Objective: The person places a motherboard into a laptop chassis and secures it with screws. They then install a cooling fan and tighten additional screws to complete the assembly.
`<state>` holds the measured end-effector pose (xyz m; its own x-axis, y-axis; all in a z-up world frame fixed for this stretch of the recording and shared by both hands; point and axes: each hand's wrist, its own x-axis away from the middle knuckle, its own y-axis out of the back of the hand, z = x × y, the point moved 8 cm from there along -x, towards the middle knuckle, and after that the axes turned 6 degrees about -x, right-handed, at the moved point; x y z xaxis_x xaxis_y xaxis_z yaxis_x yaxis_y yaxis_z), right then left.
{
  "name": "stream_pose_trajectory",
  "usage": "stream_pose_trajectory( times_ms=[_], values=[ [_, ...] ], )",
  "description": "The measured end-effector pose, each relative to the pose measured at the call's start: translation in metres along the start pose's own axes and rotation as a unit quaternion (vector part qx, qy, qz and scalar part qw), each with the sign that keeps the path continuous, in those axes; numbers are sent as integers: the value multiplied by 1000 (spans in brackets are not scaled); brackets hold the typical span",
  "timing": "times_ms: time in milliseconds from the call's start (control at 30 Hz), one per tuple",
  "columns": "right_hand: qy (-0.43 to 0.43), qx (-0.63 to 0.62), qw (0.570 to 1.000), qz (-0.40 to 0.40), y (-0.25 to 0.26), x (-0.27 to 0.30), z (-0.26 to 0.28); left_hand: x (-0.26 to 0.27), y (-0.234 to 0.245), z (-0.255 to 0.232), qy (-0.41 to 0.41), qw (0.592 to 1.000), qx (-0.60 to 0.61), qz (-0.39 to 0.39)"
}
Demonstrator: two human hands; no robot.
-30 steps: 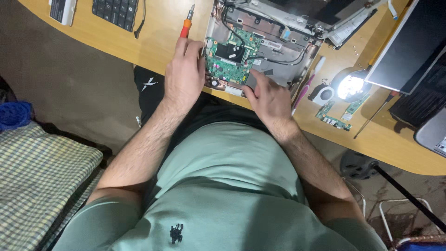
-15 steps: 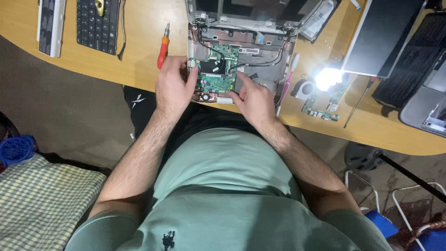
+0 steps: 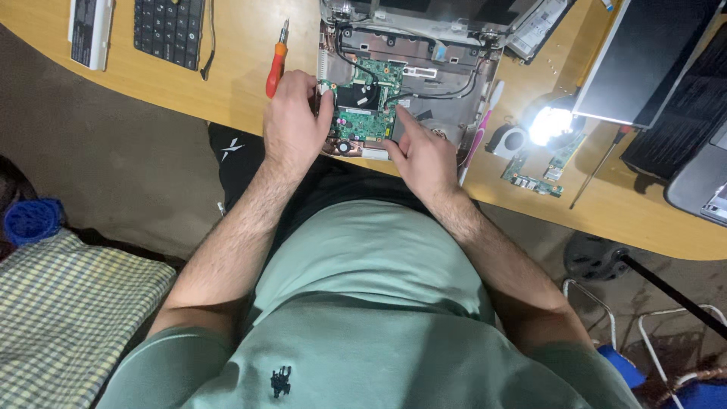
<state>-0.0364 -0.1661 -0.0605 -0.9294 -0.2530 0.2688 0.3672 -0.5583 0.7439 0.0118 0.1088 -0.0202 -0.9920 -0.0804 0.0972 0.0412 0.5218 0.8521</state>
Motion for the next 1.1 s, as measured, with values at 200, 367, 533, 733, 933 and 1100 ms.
stream_pose_trajectory(
  times_ms=[200,367,533,733,933,1100],
  values=[
    [40,15,999,-17,2,4,7,4,6,-3,-9,1000,5,4],
    [9,6,1000,3,7,2,12,4,8,-5,-17,1000,6,4],
    [-4,9,1000,5,7,0,10,18,22,-13,-30,997,59,40],
    [-5,-8,1000,17,17,-3,20,45,19,7,14,983,159,87],
    [-3,-28,999,15,19,-4,22,57,14,18,4,974,213,80],
    [4,-12,999,31,23,-3,26,58,12,17,46,974,215,49]
  ],
)
